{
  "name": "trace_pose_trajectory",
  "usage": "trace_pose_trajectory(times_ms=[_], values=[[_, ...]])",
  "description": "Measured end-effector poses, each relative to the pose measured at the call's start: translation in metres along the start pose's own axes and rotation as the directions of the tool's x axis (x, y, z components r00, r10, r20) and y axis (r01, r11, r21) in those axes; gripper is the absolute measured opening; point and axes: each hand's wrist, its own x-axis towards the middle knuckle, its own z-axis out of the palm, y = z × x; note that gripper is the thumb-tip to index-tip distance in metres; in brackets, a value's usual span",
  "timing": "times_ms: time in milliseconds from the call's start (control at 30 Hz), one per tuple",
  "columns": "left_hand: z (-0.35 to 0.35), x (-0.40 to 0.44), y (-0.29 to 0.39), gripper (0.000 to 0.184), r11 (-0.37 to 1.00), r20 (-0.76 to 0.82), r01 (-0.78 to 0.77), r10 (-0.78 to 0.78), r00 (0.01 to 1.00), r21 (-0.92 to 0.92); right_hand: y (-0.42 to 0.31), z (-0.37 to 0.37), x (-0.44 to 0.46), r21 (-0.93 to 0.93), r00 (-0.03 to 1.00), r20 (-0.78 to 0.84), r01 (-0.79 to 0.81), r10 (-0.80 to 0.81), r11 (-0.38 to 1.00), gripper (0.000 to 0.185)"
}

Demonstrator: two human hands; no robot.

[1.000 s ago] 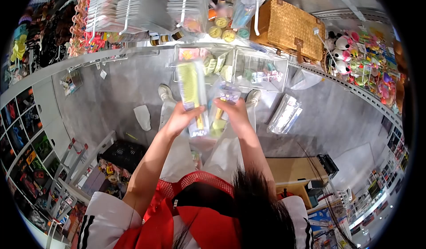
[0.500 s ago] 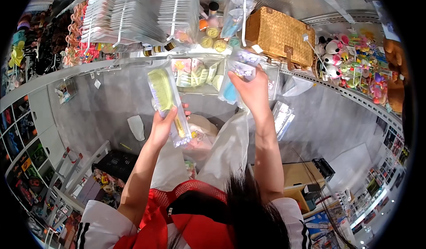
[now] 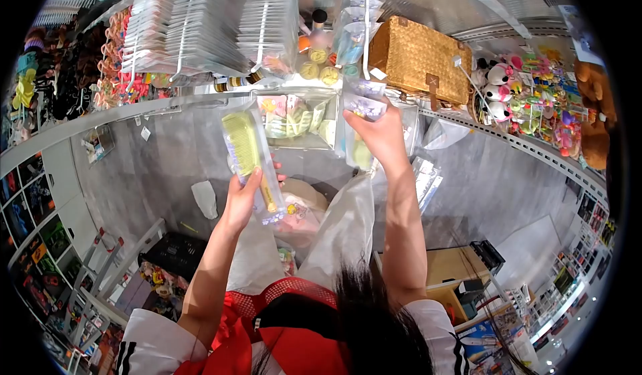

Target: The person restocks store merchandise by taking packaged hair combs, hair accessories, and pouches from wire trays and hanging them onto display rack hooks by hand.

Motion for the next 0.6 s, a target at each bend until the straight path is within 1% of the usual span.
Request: trace_pose_trajectory(times_ms=[33, 133, 233, 267, 367, 400, 467, 567, 600], values=[[0.000, 0.000, 0.001, 0.040, 1.000, 0.000, 0.001, -0.001, 1.000, 0.005, 0.002, 0.001, 0.003, -0.023, 1.000, -0.004, 0.009, -0.009, 1.000, 0.033], [0.001, 0.000, 0.001, 0.040, 1.000, -0.001, -0.001, 0.001, 1.000, -0.009, -0.008, -0.002, 0.016, 0.006, 0.988, 0.100, -0.118, 0.117, 0.993, 0.031], [0.002, 0.000, -0.002, 0.040, 1.000, 0.006, -0.002, 0.002, 1.000, -0.018, -0.004, 0.008, 0.036, 0.136, 0.999, 0.030, -0.023, 0.019, 0.990, 0.029], [0.002, 0.000, -0.003, 0.040, 1.000, 0.009, -0.005, 0.005, 1.000, -0.018, 0.002, 0.010, 0.041, 0.080, 0.999, 0.026, 0.043, -0.045, 0.996, 0.029], [0.005, 0.000, -0.002, 0.039, 1.000, 0.009, -0.028, 0.028, 1.000, 0.014, 0.009, 0.010, 0.041, 0.162, 0.998, -0.030, 0.055, -0.051, 0.985, 0.028], [0.005, -0.001, -0.001, 0.039, 0.999, 0.007, -0.027, 0.027, 1.000, 0.017, 0.013, 0.010, 0.038, 0.092, 0.987, -0.118, 0.118, -0.107, 0.989, 0.027], [0.006, -0.001, -0.001, 0.039, 0.999, 0.004, -0.026, 0.026, 1.000, 0.022, 0.019, 0.008, 0.025, -0.063, 0.933, -0.276, 0.223, -0.231, 0.973, 0.027], [0.004, -0.001, -0.002, 0.038, 0.999, 0.009, -0.026, 0.026, 1.000, 0.024, 0.005, -0.002, 0.009, -0.110, 0.985, -0.107, 0.121, -0.133, 0.986, 0.027], [0.004, -0.001, -0.002, 0.038, 0.999, 0.008, -0.025, 0.025, 1.000, 0.023, 0.005, 0.001, 0.009, -0.081, 0.985, -0.096, 0.135, -0.142, 0.988, 0.028]])
